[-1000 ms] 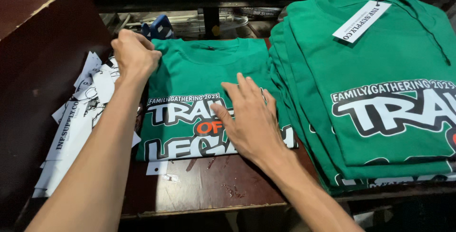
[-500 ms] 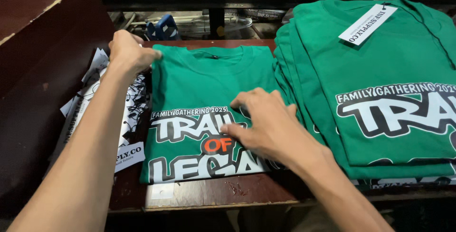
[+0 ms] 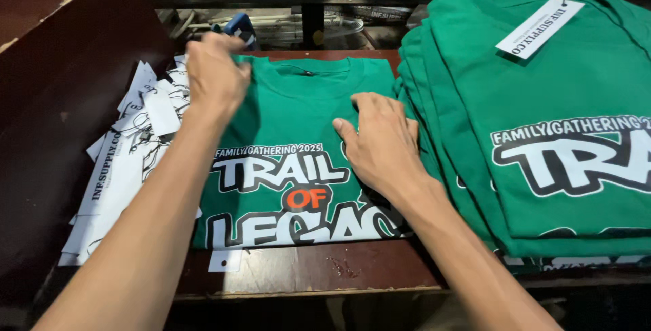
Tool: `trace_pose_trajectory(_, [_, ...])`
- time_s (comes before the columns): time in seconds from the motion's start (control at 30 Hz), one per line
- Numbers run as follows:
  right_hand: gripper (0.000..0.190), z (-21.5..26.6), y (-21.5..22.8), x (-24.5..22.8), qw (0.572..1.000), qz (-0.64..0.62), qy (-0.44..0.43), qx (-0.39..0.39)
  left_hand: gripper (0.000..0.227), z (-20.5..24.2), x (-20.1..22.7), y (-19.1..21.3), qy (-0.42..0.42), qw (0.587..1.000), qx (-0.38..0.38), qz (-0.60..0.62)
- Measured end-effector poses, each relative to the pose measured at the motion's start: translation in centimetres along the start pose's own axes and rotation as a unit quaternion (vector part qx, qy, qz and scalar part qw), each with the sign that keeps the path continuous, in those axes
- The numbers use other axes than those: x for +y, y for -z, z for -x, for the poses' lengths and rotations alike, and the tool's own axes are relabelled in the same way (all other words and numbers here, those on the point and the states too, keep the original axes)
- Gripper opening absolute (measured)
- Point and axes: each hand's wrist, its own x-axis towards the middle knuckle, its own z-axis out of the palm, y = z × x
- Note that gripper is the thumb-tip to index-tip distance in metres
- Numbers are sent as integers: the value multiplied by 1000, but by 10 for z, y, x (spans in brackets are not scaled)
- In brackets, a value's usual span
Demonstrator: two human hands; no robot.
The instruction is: The person folds green t-shirts and attaches white tags to the necklines using a black string. They thread the string through the tag and the shirt's collar loop, then tie a knot to secure the tag in place.
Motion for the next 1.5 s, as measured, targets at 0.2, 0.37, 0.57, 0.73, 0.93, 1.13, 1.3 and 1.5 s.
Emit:
trace_pose_trajectory(0.2, [39,-51,-32,13,996,68,49,39,23,46,17,-15,-152,954,74,-247])
trace_pose_trajectory(0.37, [60,-69,-39,-7,998,56,1,-28,55,77,54,-10,-33,971,-67,-226])
trace_pose_trajectory(0.57, [73,-73,-49,0,991,82,-90,-52,76,67,61,12,44,946,-250,-200])
trace_pose_trajectory(0.73, [71,-78,-37,-5,996,64,-43,-53,74,42,34,12,61,922,-329,-194])
trace_pose_trajectory(0.93, [71,-80,-45,4,994,69,-58,-61,51,65,6,87,9,987,-146,-64])
trace_pose_trajectory(1.13, [56,-78,-49,12,999,33,5,25,47,178,55,174,67,972,-169,-152])
trace_pose_trajectory(1.3, [42,-41,-21,-13,997,-45,31,56,45,212,49,188,96,970,-141,-173])
trace_pose_trajectory(1.5, [36,-26,-37,10,987,-32,114,110,39,197,29,175,72,979,-82,-173])
